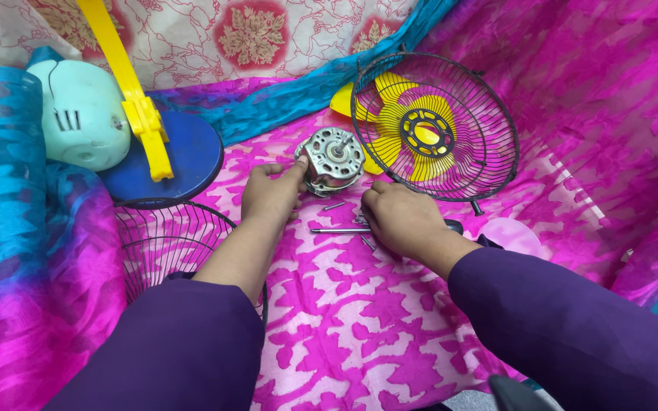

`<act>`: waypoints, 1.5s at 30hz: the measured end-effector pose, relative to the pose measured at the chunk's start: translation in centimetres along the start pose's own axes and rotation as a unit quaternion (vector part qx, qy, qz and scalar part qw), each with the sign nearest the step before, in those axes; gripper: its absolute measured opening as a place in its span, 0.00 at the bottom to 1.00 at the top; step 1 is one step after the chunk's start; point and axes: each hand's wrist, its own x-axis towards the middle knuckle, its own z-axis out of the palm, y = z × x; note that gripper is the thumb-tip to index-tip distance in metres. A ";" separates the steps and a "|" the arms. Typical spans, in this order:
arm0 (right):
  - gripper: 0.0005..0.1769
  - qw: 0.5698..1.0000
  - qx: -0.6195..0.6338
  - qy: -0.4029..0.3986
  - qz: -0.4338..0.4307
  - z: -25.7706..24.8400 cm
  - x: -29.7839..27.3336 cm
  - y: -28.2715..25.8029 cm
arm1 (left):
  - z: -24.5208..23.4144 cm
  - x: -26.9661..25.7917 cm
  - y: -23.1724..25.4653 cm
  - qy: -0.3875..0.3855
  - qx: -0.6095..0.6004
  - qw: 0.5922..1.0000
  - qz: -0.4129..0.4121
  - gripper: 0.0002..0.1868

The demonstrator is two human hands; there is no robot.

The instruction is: The person reassembles an electric fan motor by hand, aligning the stator and rotor, and then uses a screwdriver to tighten screws into the motor housing.

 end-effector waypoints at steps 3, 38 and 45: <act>0.14 0.999 0.015 0.037 -0.013 0.0 0.0 -0.4 | 0.2 0.6 -1.0 -0.071 -0.061 0.995 -0.019 0.29; 0.12 0.966 0.212 0.150 -0.001 -1.5 3.5 -2.7 | 3.2 -1.7 -5.9 -0.078 -0.225 0.971 -0.011 0.19; 0.12 0.963 0.171 0.196 -0.071 -1.0 3.2 -3.0 | 3.3 -1.5 -5.9 -0.093 -0.235 0.967 -0.014 0.19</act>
